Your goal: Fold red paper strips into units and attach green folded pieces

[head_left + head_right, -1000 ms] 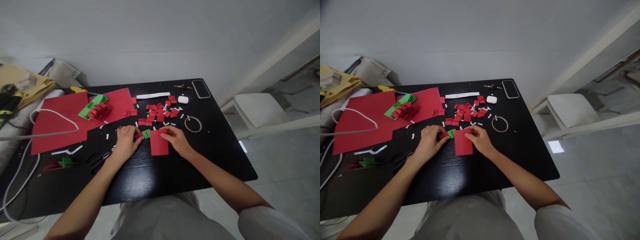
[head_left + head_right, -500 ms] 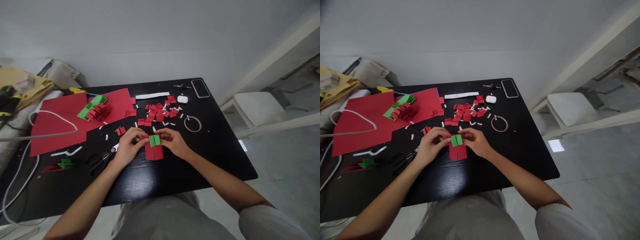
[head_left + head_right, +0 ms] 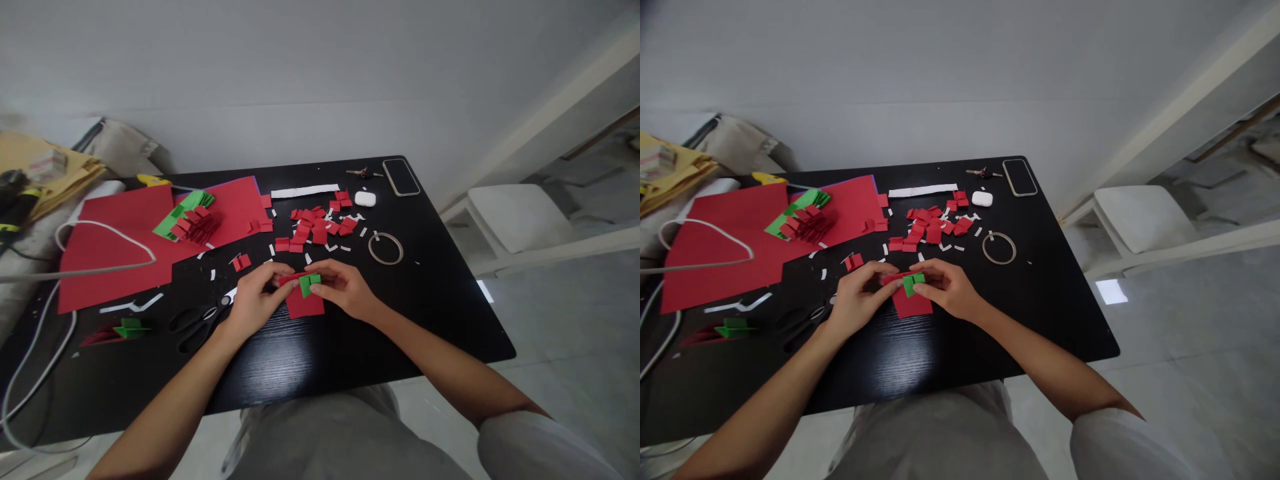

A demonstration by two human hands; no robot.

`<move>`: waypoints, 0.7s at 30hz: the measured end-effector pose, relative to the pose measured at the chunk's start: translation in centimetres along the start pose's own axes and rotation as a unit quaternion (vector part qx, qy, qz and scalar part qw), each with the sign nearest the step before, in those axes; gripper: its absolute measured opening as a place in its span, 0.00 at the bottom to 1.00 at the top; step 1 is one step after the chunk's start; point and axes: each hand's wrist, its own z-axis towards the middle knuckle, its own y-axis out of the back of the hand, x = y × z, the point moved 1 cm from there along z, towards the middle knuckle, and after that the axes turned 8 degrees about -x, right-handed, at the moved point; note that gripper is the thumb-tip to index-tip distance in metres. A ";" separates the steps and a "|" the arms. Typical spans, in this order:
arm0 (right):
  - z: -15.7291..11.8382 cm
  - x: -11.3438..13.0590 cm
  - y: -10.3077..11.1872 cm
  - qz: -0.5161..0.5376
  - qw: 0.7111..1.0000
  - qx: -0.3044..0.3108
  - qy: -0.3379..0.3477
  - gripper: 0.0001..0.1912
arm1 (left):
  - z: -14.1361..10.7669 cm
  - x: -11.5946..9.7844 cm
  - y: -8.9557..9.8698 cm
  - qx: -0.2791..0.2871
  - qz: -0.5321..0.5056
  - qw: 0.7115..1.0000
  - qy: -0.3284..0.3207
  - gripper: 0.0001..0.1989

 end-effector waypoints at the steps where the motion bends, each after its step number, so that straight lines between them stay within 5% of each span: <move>1: 0.0 0.0 -0.1 -0.009 1.000 -0.010 0.001 0.16 | 0.0 -0.1 0.0 -0.003 0.000 1.000 -0.001 0.06; 21: 0.1 0.0 0.1 -0.032 0.997 -0.062 -0.009 0.14 | -0.1 -0.6 -0.1 -0.018 -0.027 0.999 0.025 0.07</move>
